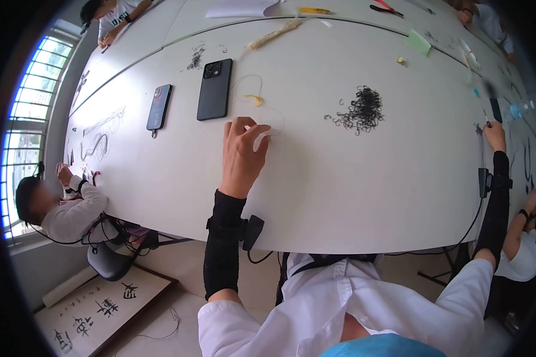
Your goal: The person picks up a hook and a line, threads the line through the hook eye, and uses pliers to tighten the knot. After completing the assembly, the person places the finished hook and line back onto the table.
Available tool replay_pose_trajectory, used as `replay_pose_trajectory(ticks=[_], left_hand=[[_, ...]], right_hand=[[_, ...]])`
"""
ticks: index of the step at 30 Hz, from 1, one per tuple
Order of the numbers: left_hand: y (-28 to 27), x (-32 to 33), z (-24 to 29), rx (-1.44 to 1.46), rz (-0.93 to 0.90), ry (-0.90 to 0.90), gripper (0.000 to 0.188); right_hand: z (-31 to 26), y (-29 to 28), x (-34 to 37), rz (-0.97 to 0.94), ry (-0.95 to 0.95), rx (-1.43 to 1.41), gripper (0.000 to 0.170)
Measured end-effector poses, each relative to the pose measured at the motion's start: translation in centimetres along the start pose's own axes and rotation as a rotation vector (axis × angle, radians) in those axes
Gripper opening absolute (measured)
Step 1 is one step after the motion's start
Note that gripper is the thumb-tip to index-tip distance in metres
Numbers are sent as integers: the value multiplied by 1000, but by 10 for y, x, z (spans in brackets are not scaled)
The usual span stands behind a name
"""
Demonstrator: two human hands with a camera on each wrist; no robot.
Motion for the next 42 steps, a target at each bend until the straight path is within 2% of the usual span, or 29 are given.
replay_pose_trajectory(ticks=[5, 6, 10, 13, 20, 24, 28, 32, 35, 36, 39, 42], left_hand=[[15, 3, -7, 14, -14, 71, 10], [17, 4, -6, 21, -1, 91, 10], [19, 8, -7, 41, -9, 79, 14], [7, 5, 4, 72, 77, 112, 12], [21, -1, -2, 21, 0, 139, 11], [26, 3, 3, 64, 7, 103, 9], [17, 18, 11, 138, -41, -85, 11], [4, 12, 15, 61, 133, 21, 21], [20, 3, -2, 84, 6, 64, 18], [22, 2, -4, 73, 12, 68, 16], [27, -1, -4, 58, 20, 90, 12], [26, -2, -4, 106, 28, 87, 7]], right_hand=[[-66, -51, 37, 96, -100, -156, 27], [-84, -62, 47, 146, -185, -229, 28], [-149, -93, 87, 73, -276, -264, 30], [-194, -108, 121, 62, -363, -296, 30], [-278, -123, 181, -45, -420, -423, 27], [-334, -118, 225, -167, -471, -613, 26], [-392, -91, 273, -316, -572, -752, 24], [-440, -72, 302, -381, -628, -841, 21], [-462, -53, 314, -392, -631, -863, 22], [-465, -52, 316, -476, -583, -775, 20], [-474, -42, 321, -426, -556, -852, 21], [-479, -34, 322, -438, -421, -855, 23]])
Point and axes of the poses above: each hand's wrist, its own x-axis away from the middle knuckle, its own y-axis out of the palm, z = x × y, the point moved 8 cm from there along -x, towards the middle knuckle, and after that the axes turned 12 degrees about z, right-handed, at the moved point
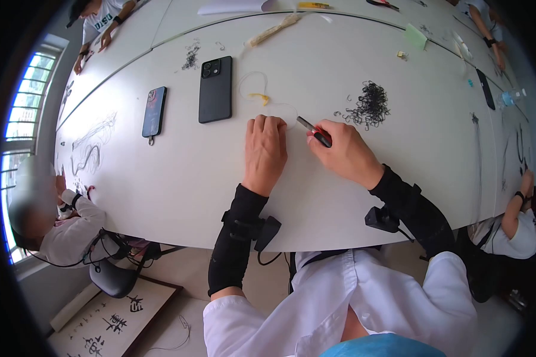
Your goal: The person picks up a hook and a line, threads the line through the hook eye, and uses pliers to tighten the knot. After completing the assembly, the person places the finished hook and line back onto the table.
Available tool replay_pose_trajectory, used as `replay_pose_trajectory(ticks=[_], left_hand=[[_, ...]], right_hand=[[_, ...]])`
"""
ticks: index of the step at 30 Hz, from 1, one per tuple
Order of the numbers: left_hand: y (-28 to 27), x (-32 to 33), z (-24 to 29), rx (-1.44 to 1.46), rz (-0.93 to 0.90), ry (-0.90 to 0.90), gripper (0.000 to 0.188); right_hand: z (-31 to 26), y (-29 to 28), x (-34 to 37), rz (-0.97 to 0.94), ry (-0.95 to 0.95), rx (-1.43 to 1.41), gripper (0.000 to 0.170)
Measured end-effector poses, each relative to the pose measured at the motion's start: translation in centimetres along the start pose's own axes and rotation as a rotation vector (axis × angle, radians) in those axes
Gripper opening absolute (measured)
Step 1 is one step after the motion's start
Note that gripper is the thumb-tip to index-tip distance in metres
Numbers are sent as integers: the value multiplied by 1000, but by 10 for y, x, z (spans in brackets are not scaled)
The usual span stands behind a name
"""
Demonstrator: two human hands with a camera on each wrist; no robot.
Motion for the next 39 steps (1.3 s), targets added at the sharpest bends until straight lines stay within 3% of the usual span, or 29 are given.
replay_pose_trajectory(ticks=[4, 7, 8, 11, 14, 20, 23, 29, 32, 35, 39], left_hand=[[-7, -1, -4, 170, 34, -159, 6], [-15, -1, -19, 214, 83, -265, 9], [-17, -3, -24, 206, 111, -288, 11], [-27, -8, -28, 58, 170, -145, 17], [-27, -8, -30, 45, 158, -144, 27], [-24, -11, -28, 8, 114, -73, 39], [-16, -12, -20, -169, 51, 10, 39], [-14, -10, -27, -142, 43, -36, 39], [-21, -12, -24, -114, 88, -50, 36], [-22, -8, -30, -91, 100, -65, 33], [-22, -8, -36, -65, 114, -69, 33]], right_hand=[[1, 7, -11, 68, -4, 51, 23], [-10, 7, -19, 230, -98, 218, 20], [-16, 9, -20, 259, -217, 201, 20], [-20, 24, -25, 167, -407, 203, 20], [-19, 33, -23, 151, -480, 281, 20], [-20, 45, -9, 84, -488, 406, 15], [-20, 46, 0, 40, -496, 427, 15], [-22, 37, 9, 4, -445, 277, 18], [-30, 37, 4, 108, -555, 267, 15], [-24, 48, 1, 86, -546, 305, 18], [-25, 52, 8, 92, -601, 454, 10]])
Point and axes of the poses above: each hand's wrist, its own x-axis away from the middle knuckle, its own y-axis out of the palm, z = x × y, the point moved 8 cm from there along -x, towards the middle knuckle, and after that the axes turned 12 degrees about z, right-handed, at the moved point
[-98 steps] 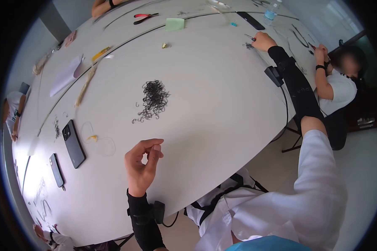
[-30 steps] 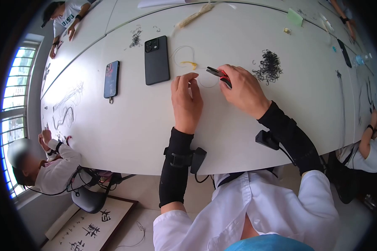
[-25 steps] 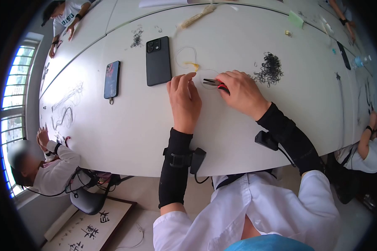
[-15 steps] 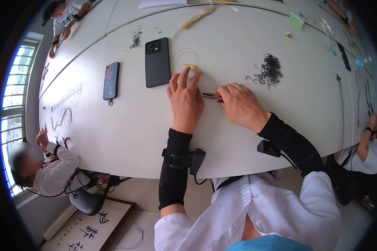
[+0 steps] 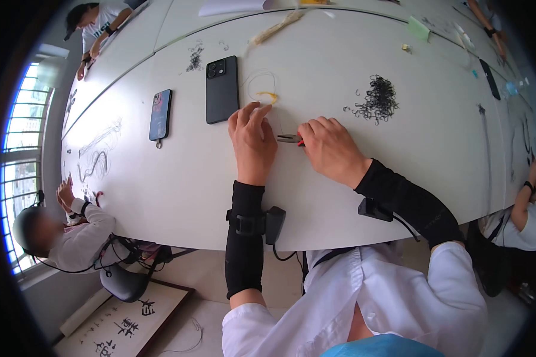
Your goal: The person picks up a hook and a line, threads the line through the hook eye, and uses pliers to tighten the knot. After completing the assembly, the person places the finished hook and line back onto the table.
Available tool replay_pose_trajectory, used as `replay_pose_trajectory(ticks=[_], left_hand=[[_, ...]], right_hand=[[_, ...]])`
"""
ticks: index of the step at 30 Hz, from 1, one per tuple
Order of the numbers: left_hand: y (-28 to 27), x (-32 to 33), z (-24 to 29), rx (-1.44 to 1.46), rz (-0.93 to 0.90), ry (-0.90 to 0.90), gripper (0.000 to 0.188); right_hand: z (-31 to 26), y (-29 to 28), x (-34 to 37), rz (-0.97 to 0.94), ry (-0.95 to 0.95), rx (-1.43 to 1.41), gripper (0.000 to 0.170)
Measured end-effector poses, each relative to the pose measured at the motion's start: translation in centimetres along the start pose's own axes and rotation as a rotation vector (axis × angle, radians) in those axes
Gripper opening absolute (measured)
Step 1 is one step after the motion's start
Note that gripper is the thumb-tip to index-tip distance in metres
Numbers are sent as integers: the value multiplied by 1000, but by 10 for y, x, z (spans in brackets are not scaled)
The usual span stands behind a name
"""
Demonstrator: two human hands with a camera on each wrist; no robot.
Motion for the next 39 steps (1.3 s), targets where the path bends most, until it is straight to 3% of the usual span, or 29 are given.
replay_pose_trajectory(ticks=[5, 8, 15, 20, 24, 31, 39], left_hand=[[4, -1, 4, -43, 4, 32, 35], [6, -2, 2, -56, 0, 10, 37], [2, 1, 0, -11, -17, -29, 20], [2, -1, 1, -34, -38, 0, 19], [1, 5, 12, -17, -117, -11, 18], [-15, 26, 48, -27, -216, 59, 25], [-4, 38, 56, 73, -241, 102, 16]], right_hand=[[1, -8, 16, -36, 38, -112, 10], [-1, -18, 8, 77, 16, -197, 10], [3, 4, -1, 95, -63, 9, 10], [2, 4, 7, 113, -91, 91, 14], [21, -4, 10, 96, 134, -168, 21], [30, -19, 25, 133, 138, -258, 23], [29, -29, 32, 17, 294, -481, 26]])
Point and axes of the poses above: each hand's wrist, its own x-axis away from the middle knuckle, its own y-axis out of the palm, z = x × y, the point moved 8 cm from there along -x, towards the middle knuckle, and after that the axes turned 12 degrees about z, right-handed, at the moved point
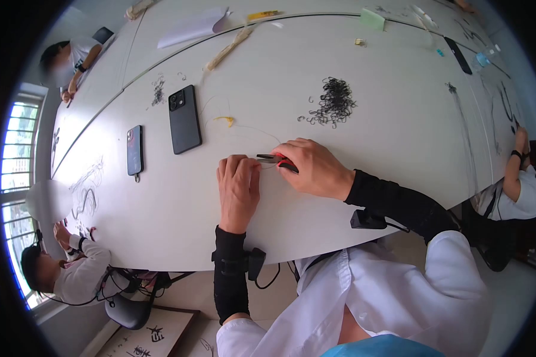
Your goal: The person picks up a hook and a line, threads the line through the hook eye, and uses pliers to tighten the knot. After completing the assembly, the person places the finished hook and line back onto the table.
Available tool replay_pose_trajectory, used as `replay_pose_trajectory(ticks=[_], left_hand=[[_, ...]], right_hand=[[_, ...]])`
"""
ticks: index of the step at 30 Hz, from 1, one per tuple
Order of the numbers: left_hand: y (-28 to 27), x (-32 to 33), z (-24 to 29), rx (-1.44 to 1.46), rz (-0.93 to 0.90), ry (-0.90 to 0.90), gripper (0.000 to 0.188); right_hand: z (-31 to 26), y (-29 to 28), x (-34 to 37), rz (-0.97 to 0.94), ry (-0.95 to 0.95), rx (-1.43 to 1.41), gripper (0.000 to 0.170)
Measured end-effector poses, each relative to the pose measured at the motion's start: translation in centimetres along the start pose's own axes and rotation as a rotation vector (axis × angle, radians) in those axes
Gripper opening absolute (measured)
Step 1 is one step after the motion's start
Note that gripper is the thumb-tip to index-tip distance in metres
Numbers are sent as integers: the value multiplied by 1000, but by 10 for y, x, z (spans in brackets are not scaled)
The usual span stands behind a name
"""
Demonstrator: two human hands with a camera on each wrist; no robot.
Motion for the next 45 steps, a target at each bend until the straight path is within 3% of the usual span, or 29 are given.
replay_pose_trajectory(ticks=[4, 8, 13, 17, 23, 26, 30, 33, 38, 41, 45], left_hand=[[-5, 2, -3, 141, 45, -72, 14], [-17, -5, -5, 95, 68, -103, 22], [-5, 0, 0, 60, -66, -4, 33], [5, 7, 2, 39, -91, -55, 19], [5, 14, 12, 96, -89, -76, 21], [-5, 8, 17, 32, 36, -50, 21], [-1, 6, 10, 29, 7, -68, 16], [7, 7, 11, -13, 8, -85, 12], [13, 11, 19, 52, -7, -57, 10], [-3, -1, 5, 49, 7, -124, 12], [-24, -41, -20, -89, 161, -21, 26]], right_hand=[[-6, -6, 0, -63, 192, -174, 27], [2, -12, -5, -120, 400, -180, 23], [2, -25, -9, -1, 287, -56, 21], [3, -31, -9, -21, 303, -75, 20], [10, -26, 3, -41, 309, -93, 21], [6, -31, -2, -26, 316, -28, 21], [13, -37, -5, 23, 303, 73, 24], [17, -32, -11, -53, 292, 243, 27], [11, -7, -25, -14, 124, 459, 19], [7, 5, -30, -22, 58, 504, 11], [4, 5, -30, -26, 68, 442, 13]])
Point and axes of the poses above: each hand's wrist, its own x-axis away from the middle knuckle, its own y-axis out of the palm, z = x × y, the point moved 8 cm from there along -x, towards the middle knuckle, and after that the axes turned 12 degrees about z, right-handed, at the moved point
